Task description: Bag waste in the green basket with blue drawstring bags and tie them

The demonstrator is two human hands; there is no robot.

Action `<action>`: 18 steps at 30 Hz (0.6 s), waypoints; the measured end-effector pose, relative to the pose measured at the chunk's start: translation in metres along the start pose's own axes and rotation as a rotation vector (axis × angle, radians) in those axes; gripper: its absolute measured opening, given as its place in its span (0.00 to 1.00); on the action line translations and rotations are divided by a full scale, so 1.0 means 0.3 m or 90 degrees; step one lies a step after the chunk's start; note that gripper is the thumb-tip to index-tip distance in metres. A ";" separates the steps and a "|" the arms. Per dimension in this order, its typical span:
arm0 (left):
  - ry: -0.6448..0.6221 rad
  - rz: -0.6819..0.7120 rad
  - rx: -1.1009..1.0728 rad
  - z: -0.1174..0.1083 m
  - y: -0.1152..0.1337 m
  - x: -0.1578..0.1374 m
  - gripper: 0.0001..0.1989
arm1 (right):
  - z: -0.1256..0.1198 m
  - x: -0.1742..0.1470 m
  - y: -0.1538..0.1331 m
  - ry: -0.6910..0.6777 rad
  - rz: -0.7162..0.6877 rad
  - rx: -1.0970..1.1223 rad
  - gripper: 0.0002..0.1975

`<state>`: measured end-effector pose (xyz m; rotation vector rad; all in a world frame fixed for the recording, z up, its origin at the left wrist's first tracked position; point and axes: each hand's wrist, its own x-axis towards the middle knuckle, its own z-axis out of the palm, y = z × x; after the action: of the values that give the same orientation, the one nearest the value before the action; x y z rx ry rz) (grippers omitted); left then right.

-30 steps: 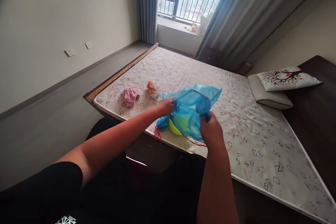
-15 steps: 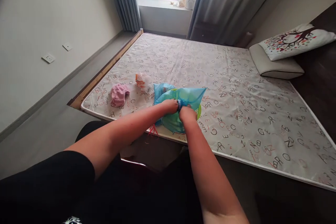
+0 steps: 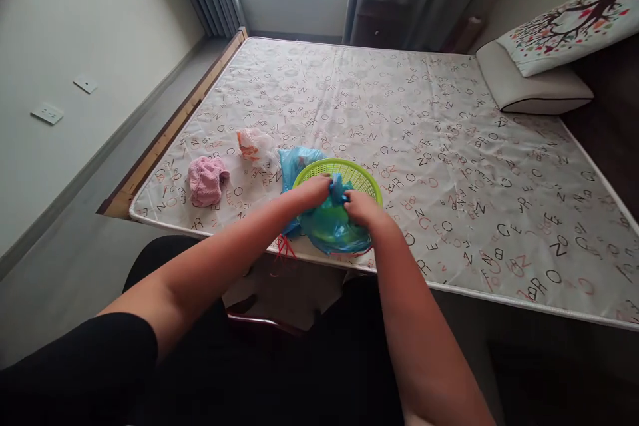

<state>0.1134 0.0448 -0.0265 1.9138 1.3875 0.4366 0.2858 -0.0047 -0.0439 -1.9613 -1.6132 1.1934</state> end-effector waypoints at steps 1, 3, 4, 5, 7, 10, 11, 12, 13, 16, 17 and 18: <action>-0.003 0.011 0.028 -0.024 -0.005 -0.009 0.09 | -0.038 -0.030 0.004 0.025 -0.004 0.028 0.10; 0.030 0.009 0.088 -0.075 -0.021 -0.041 0.11 | -0.102 -0.093 0.021 0.115 0.014 0.087 0.14; 0.062 -0.011 0.105 -0.098 -0.033 -0.061 0.14 | -0.125 -0.120 0.035 0.191 0.026 0.095 0.15; 0.091 -0.042 0.104 -0.118 -0.049 -0.082 0.16 | -0.139 -0.142 0.054 0.269 0.039 0.092 0.16; 0.117 -0.127 0.028 -0.145 -0.092 -0.121 0.15 | -0.140 -0.168 0.104 0.395 0.058 0.091 0.16; 0.085 -0.259 -0.218 -0.145 -0.176 -0.167 0.11 | -0.085 -0.170 0.196 0.441 0.079 0.185 0.19; 0.069 -0.293 -0.313 -0.137 -0.205 -0.180 0.10 | -0.059 -0.164 0.224 0.435 0.082 0.230 0.20; 0.057 -0.318 -0.399 -0.125 -0.234 -0.192 0.10 | -0.033 -0.156 0.248 0.433 0.085 0.274 0.21; 0.053 -0.334 -0.467 -0.112 -0.261 -0.203 0.10 | -0.009 -0.147 0.267 0.431 0.087 0.318 0.22; 0.119 -0.355 -0.534 -0.069 -0.322 -0.217 0.12 | 0.034 -0.103 0.287 0.421 0.077 0.438 0.26; 0.149 -0.357 -0.527 -0.057 -0.334 -0.212 0.14 | 0.037 -0.085 0.283 0.416 0.056 0.468 0.28; 0.175 -0.356 -0.517 -0.048 -0.342 -0.201 0.15 | 0.034 -0.066 0.276 0.407 0.028 0.487 0.29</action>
<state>0.0129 0.0108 -0.0820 0.7976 1.5197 0.8381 0.3310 -0.0505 -0.1005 -1.6103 -0.6550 0.8658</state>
